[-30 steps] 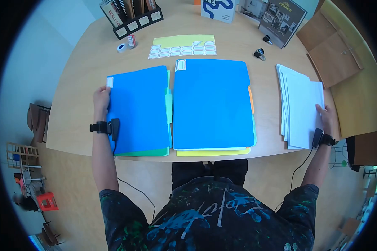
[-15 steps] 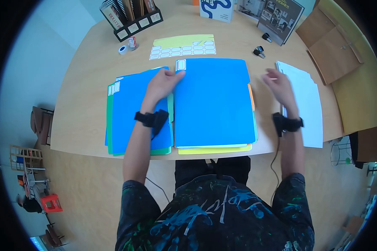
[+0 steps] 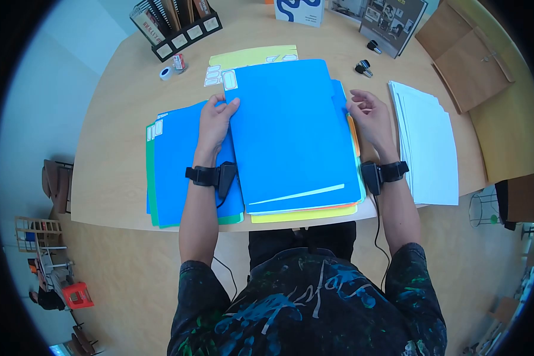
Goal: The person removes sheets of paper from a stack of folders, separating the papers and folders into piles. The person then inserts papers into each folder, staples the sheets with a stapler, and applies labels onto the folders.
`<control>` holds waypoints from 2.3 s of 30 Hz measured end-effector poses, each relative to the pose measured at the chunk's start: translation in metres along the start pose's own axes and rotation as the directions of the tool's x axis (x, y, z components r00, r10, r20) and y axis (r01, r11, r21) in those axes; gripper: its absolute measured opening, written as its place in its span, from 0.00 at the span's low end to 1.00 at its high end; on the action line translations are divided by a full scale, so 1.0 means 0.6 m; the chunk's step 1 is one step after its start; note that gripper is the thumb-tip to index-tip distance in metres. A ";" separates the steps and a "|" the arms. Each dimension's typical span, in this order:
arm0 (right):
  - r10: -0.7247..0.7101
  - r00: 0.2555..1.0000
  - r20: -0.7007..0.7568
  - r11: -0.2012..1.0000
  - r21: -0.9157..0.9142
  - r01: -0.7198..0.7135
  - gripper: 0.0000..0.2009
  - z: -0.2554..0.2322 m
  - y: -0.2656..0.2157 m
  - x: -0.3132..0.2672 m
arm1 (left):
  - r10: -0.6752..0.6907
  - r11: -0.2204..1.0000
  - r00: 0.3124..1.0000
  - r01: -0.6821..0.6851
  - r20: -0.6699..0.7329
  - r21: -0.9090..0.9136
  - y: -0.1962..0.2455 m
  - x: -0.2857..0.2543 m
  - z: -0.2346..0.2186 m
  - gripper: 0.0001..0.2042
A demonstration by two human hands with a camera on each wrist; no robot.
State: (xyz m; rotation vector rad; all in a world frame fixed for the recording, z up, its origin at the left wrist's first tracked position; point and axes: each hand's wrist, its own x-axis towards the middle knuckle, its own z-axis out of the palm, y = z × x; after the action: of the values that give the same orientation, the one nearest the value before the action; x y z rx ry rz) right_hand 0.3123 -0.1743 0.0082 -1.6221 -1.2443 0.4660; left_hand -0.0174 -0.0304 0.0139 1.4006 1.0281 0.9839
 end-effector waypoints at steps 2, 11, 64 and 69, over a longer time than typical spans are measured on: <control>0.003 0.999 0.041 0.996 0.094 -0.007 0.19 0.001 -0.006 0.001 | -0.035 0.997 0.999 0.035 0.007 -0.064 0.001 -0.002 0.001 0.14; -0.026 0.977 0.210 0.882 0.465 -0.076 0.16 0.007 -0.024 -0.005 | 0.054 0.992 0.998 -0.055 -0.015 -0.115 0.010 -0.006 0.015 0.13; 0.389 0.815 -0.430 0.770 -0.334 -0.543 0.22 -0.489 0.272 -0.071 | 0.011 0.751 0.891 0.292 -0.453 0.592 -0.074 -0.027 -0.388 0.23; -0.184 0.813 -0.553 0.566 -0.735 -0.373 0.25 -0.384 0.180 -0.055 | 0.172 0.775 0.963 -0.002 -0.208 0.632 0.000 -0.031 -0.269 0.26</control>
State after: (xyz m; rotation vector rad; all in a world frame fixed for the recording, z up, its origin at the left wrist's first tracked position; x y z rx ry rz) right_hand 0.5309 -0.3092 0.0045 -2.3861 -0.8956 -0.6836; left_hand -0.1774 -0.0031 0.0250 1.9134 1.6008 0.9436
